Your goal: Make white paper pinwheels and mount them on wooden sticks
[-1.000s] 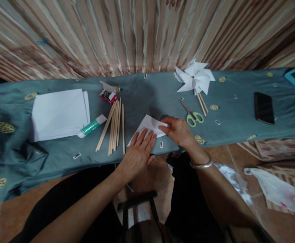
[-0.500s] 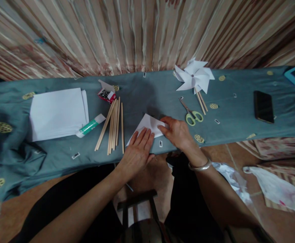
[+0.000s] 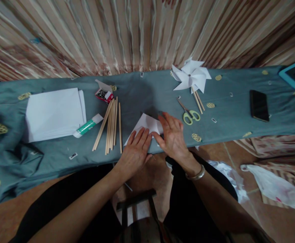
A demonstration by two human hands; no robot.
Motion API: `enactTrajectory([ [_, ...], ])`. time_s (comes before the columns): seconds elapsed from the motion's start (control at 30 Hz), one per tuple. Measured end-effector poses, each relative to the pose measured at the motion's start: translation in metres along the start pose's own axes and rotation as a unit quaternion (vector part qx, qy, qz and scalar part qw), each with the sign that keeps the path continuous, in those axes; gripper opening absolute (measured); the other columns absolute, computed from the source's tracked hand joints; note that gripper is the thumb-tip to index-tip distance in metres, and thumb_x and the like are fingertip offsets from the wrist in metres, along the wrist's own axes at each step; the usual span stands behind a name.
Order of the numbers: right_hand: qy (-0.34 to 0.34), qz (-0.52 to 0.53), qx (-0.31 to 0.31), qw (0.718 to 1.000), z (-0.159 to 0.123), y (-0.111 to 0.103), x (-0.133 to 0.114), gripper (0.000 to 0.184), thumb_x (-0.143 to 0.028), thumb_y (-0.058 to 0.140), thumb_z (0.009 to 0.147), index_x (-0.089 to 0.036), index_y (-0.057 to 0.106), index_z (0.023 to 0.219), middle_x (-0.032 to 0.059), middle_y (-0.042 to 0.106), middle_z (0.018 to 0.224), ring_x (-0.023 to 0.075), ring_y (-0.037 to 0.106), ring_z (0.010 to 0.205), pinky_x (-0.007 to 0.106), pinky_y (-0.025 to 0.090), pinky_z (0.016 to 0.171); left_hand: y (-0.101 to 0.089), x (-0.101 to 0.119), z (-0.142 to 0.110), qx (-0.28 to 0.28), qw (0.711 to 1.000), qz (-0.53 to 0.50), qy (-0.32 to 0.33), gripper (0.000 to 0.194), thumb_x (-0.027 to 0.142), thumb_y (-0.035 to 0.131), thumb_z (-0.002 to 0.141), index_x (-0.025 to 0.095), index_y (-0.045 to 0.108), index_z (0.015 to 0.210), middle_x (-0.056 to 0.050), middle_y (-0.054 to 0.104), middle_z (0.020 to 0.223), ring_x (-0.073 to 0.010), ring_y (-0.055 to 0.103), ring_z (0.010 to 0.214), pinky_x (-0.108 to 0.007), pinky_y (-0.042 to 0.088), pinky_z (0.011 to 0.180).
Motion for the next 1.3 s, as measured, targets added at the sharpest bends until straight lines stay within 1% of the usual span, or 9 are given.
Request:
enactTrajectory([
  [0.13,0.005,-0.002,-0.005,1.0,-0.012,0.013,-0.01,0.05,-0.036,0.039,0.098,-0.013,0.042,0.142,0.0163,0.038,0.153,0.0279,0.028,0.144,0.05,0.024,0.115,0.001,0.001,0.001,-0.012,1.0,0.0,0.001,0.062,0.034,0.057,0.09,0.002,0.041,0.141,-0.023,0.041,0.151,-0.036,0.034,0.143,-0.054,0.03,0.116],
  [0.23,0.018,-0.001,0.003,1.0,-0.016,0.022,-0.011,0.049,-0.034,0.036,0.098,-0.013,0.04,0.143,0.0168,0.036,0.154,0.0265,0.022,0.148,0.05,0.022,0.116,0.002,0.0,0.001,-0.012,1.0,0.0,0.0,0.065,0.032,0.06,0.089,0.002,0.04,0.142,-0.024,0.04,0.151,-0.0366,0.033,0.143,-0.054,0.03,0.116],
  [0.37,0.038,-0.004,0.019,0.999,-0.019,0.025,0.002,0.05,-0.034,0.034,0.099,-0.013,0.037,0.145,0.0173,0.037,0.154,0.0257,0.023,0.148,0.049,0.023,0.116,0.004,-0.001,-0.005,0.0,1.0,-0.002,0.006,0.064,0.03,0.062,0.087,0.002,0.042,0.14,-0.024,0.04,0.151,-0.0367,0.033,0.143,-0.053,0.031,0.116],
  [0.57,0.088,-0.032,0.059,0.994,-0.024,0.02,0.043,0.051,-0.034,0.037,0.098,-0.016,0.037,0.146,0.0183,0.036,0.153,0.0289,0.027,0.146,0.051,0.027,0.113,0.005,-0.007,-0.026,0.025,1.0,-0.008,0.018,0.062,0.022,0.059,0.088,-0.001,0.037,0.141,-0.028,0.038,0.151,-0.0344,0.029,0.145,-0.05,0.035,0.116],
  [0.67,0.092,-0.027,0.065,0.993,-0.026,0.018,0.053,0.051,-0.034,0.037,0.098,-0.018,0.036,0.146,0.0178,0.036,0.153,0.0297,0.028,0.145,0.052,0.028,0.113,0.005,-0.01,-0.036,0.028,0.999,0.009,0.025,0.061,0.018,0.056,0.088,-0.003,0.036,0.142,-0.028,0.037,0.151,-0.0345,0.028,0.145,-0.05,0.035,0.116],
  [0.83,0.097,-0.009,0.069,0.993,-0.028,0.015,0.057,0.05,-0.034,0.037,0.097,-0.017,0.04,0.144,0.0203,0.038,0.152,0.0324,0.031,0.144,0.055,0.03,0.111,0.001,-0.014,-0.059,0.012,0.998,0.052,0.024,0.06,0.017,0.052,0.089,-0.002,0.037,0.143,-0.027,0.038,0.151,-0.0349,0.03,0.144,-0.049,0.038,0.114],
  [1.0,0.102,0.001,0.082,0.991,-0.028,0.016,0.061,0.051,-0.035,0.039,0.096,-0.019,0.041,0.144,0.0193,0.04,0.151,0.0339,0.033,0.143,0.058,0.03,0.11,-0.004,-0.015,-0.08,-0.012,0.999,0.051,0.006,0.057,0.017,0.05,0.089,0.0,0.04,0.143,-0.024,0.037,0.152,-0.0331,0.029,0.145,-0.048,0.035,0.116],
  [1.2,0.098,-0.005,0.071,0.993,-0.029,0.017,0.063,0.052,-0.035,0.04,0.096,-0.01,0.046,0.14,0.0241,0.041,0.149,0.0349,0.034,0.142,0.056,0.031,0.11,-0.006,-0.013,-0.091,0.006,0.998,0.057,-0.009,0.052,0.015,0.044,0.091,0.0,0.043,0.141,-0.023,0.042,0.15,-0.0326,0.036,0.142,-0.049,0.037,0.115],
  [1.3,0.105,-0.007,0.076,0.992,-0.028,0.016,0.062,0.05,-0.032,0.04,0.095,-0.011,0.048,0.139,0.0233,0.042,0.148,0.035,0.035,0.142,0.057,0.031,0.11,-0.009,-0.012,-0.094,0.006,0.998,0.059,-0.006,0.051,0.015,0.046,0.09,0.0,0.044,0.139,-0.024,0.046,0.147,-0.0335,0.039,0.14,-0.049,0.04,0.113],
])
Point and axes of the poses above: each hand's wrist, its own z-axis towards the middle knuckle, its own y-axis out of the palm, x = y × z, the point moved 1 cm from there along z, towards the middle knuckle
